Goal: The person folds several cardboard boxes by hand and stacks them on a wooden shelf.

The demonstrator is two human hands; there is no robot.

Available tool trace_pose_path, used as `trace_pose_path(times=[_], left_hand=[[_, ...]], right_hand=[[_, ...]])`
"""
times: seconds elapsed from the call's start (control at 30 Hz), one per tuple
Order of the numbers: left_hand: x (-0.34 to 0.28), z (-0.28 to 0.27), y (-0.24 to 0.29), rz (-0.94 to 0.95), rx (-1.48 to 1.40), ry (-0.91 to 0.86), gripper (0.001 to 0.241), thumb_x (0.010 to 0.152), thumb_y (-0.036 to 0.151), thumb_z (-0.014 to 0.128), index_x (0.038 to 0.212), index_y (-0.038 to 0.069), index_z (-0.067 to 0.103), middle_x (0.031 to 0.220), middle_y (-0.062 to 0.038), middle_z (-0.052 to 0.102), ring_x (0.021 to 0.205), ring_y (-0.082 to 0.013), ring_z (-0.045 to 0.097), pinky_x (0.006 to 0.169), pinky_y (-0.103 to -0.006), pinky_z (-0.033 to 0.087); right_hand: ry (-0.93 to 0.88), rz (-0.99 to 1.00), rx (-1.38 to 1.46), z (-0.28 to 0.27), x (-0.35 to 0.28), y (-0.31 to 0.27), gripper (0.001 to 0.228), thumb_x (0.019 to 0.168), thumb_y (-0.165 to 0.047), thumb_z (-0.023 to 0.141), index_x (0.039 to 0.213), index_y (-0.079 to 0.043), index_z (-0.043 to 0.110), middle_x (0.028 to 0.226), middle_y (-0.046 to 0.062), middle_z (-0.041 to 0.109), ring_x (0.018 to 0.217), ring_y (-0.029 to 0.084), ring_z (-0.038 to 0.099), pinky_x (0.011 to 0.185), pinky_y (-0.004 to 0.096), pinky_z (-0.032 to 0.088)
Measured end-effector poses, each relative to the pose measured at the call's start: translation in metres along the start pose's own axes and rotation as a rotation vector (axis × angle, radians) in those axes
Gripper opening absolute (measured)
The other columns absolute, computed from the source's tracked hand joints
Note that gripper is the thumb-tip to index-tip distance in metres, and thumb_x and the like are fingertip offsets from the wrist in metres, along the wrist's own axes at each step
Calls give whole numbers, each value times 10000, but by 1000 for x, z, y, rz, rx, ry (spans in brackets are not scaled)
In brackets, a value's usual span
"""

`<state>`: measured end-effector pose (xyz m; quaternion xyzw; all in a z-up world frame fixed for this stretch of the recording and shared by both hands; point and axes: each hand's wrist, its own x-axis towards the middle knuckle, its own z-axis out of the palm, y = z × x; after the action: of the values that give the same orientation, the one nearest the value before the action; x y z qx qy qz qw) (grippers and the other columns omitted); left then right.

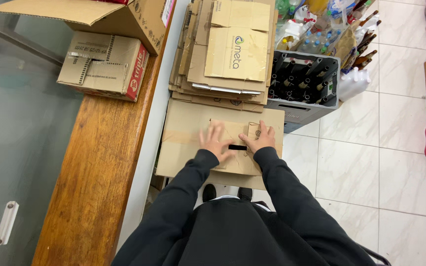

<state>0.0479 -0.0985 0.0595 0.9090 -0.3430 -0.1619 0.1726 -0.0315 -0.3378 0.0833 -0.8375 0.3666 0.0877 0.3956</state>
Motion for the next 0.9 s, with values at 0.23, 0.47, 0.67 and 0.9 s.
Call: trace_pose_path(times=[0.23, 0.47, 0.67, 0.9], left_hand=[[15, 94, 40, 265, 196, 18, 531, 1086, 617, 693, 1475, 262, 638, 1412, -58, 510, 1407, -338, 505, 1170, -645, 337], [13, 38, 83, 29, -120, -321, 741, 1110, 768, 596, 1517, 152, 529, 1486, -102, 658, 1541, -315, 544, 1227, -608, 364], [11, -17, 93, -103, -309, -432, 616, 1058, 731, 699, 1429, 251, 806, 1511, -104, 773, 1555, -370, 641, 1315, -636, 456], [6, -20, 104, -174, -216, -458, 653, 1146, 765, 453, 1302, 183, 705, 1342, -120, 854, 1447, -348, 728, 1314, -644, 329]], right_hand=[[-83, 51, 114, -7, 33, 23, 1162, 862, -655, 878, 1867, -389, 359, 1850, 230, 333, 1691, 475, 455, 1402, 567, 403], [-55, 45, 156, -17, 12, 20, 1203, 828, -759, 940, 1833, -366, 408, 1823, 235, 371, 1671, 462, 490, 1389, 557, 395], [-37, 20, 70, -17, -6, 1, 1168, 781, -765, 1004, 1702, -261, 493, 1783, 231, 392, 1603, 475, 572, 1381, 528, 462], [-14, 12, 5, -13, -6, 2, 1166, 772, -773, 1021, 1606, -160, 485, 1687, 282, 433, 1527, 584, 598, 1320, 606, 516]])
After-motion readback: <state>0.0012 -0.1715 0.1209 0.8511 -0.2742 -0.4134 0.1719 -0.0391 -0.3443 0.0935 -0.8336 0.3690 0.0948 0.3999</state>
